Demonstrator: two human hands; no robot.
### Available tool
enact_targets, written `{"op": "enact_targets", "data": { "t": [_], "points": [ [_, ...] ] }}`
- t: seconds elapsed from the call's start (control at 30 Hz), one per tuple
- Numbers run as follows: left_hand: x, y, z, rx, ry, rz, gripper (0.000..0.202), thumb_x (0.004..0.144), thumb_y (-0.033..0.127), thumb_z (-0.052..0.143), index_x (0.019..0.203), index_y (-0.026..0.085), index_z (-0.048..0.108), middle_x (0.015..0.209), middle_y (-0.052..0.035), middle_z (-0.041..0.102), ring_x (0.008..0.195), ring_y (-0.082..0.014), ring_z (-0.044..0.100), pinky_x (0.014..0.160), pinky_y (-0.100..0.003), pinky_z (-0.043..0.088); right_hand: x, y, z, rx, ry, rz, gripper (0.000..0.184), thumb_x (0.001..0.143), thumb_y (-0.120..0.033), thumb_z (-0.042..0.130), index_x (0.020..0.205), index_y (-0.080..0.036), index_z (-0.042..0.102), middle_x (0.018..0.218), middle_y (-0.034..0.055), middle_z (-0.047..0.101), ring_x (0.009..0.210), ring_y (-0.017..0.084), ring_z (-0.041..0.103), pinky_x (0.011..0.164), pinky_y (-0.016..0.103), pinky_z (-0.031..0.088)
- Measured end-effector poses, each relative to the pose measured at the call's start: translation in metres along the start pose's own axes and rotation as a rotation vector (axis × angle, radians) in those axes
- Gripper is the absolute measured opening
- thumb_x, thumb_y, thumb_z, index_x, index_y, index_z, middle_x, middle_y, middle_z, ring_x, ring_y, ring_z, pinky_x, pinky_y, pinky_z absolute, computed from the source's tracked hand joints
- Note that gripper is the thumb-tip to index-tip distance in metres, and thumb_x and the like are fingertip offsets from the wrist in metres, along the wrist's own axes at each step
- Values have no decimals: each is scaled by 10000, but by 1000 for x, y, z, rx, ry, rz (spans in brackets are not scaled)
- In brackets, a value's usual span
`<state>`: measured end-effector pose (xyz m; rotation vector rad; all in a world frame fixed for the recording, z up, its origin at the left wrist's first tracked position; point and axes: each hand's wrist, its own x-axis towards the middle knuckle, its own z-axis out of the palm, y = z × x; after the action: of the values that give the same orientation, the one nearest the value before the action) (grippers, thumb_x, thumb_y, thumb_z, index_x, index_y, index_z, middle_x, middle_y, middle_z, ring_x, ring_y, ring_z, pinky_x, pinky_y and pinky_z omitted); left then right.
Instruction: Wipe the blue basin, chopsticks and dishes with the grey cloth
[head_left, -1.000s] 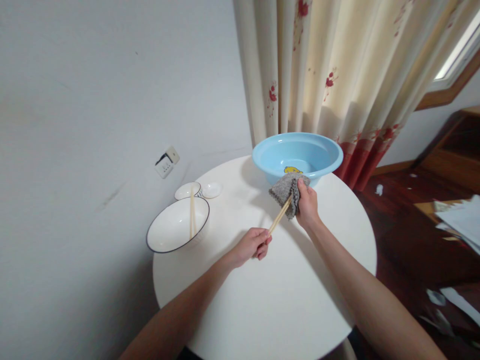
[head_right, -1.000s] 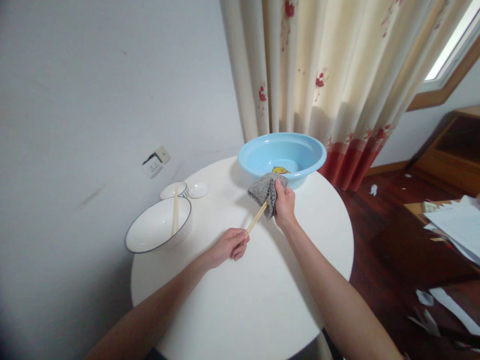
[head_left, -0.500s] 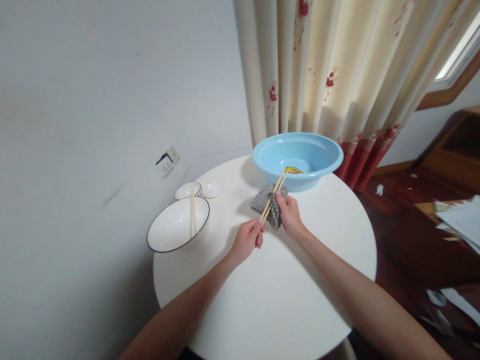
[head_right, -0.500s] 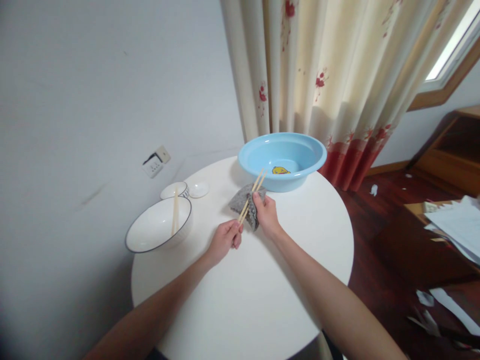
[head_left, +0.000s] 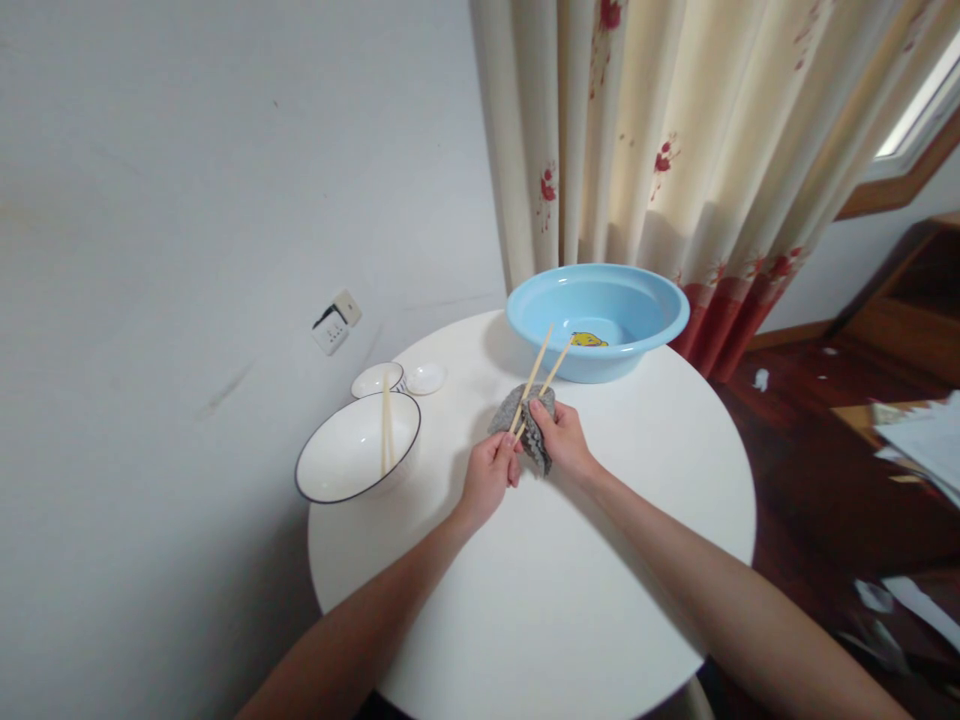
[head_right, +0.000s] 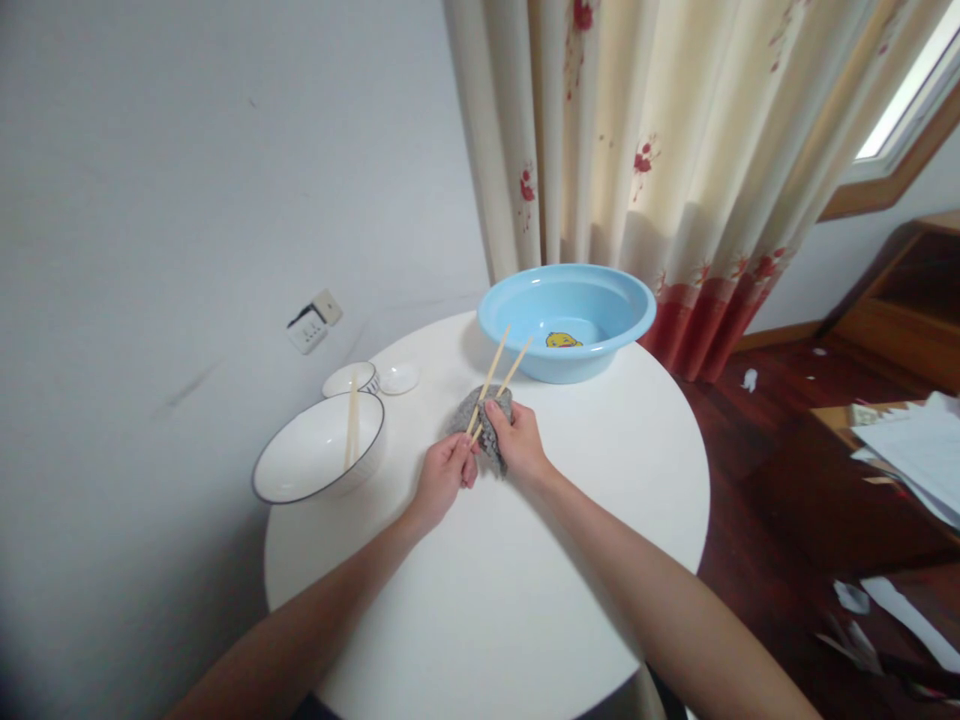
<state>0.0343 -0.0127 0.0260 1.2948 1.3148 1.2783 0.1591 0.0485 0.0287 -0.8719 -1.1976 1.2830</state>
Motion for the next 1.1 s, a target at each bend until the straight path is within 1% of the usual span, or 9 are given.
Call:
{"op": "enact_targets", "data": {
  "t": [0.07,0.23,0.3,0.37,0.53,0.7,0.8,0.93,1.1],
  "points": [
    [1,-1,-1,20,1,8,466,895,621,481,749,182,533,418,69,438,374,-91,404,406,-216,299,-2,0,1,9,-33,-10,525,768,-671,639,713,-150,606,595,-4,582,533,114,471,504,232,379],
    [2,-4,-3,58,20,42,453,920,593,457,750,180,537,432,63,450,383,-92,401,420,-219,315,-6,-2,2,88,-209,-20,434,791,-586,677,778,-157,619,612,5,616,555,131,530,541,239,425],
    [2,-5,-4,79,18,44,453,925,589,449,755,180,542,435,62,454,385,-93,399,425,-220,317,-5,-2,2,81,-221,-20,407,792,-554,690,770,-153,623,618,7,622,559,131,532,547,240,427],
    [2,-6,-4,94,9,46,446,929,582,444,766,180,550,433,64,450,389,-95,400,430,-220,317,-4,-1,1,29,-177,-21,416,793,-552,683,741,-143,632,625,16,631,559,130,527,543,240,421],
    [1,-6,-4,124,-13,64,401,942,526,441,776,181,560,439,68,441,394,-95,397,440,-221,310,6,-1,-8,-62,10,-44,452,778,-575,671,711,-128,659,616,5,619,549,126,498,521,239,394],
    [-1,-8,-3,139,-39,70,360,946,477,450,787,179,576,443,67,437,408,-93,385,458,-218,298,19,-8,-23,16,244,-76,448,746,-574,695,724,-128,672,644,2,624,579,128,502,541,239,399],
    [-3,-10,-4,144,-56,76,362,948,476,449,790,180,582,439,66,438,412,-94,381,463,-217,296,24,-11,-29,88,297,-82,452,738,-582,706,769,-132,678,669,5,639,607,134,529,575,246,427],
    [-2,-10,-5,142,-41,68,364,944,485,454,790,181,583,441,63,448,410,-95,388,464,-216,302,18,-10,-22,86,219,-63,462,736,-597,706,748,-136,670,661,8,640,592,128,520,561,241,424],
    [1,-9,-6,127,-5,77,371,950,490,444,792,182,575,455,59,459,414,-96,404,460,-218,321,3,-3,-5,1,-25,-32,438,749,-569,704,712,-134,658,626,6,610,558,117,482,527,236,391]
  ]
}}
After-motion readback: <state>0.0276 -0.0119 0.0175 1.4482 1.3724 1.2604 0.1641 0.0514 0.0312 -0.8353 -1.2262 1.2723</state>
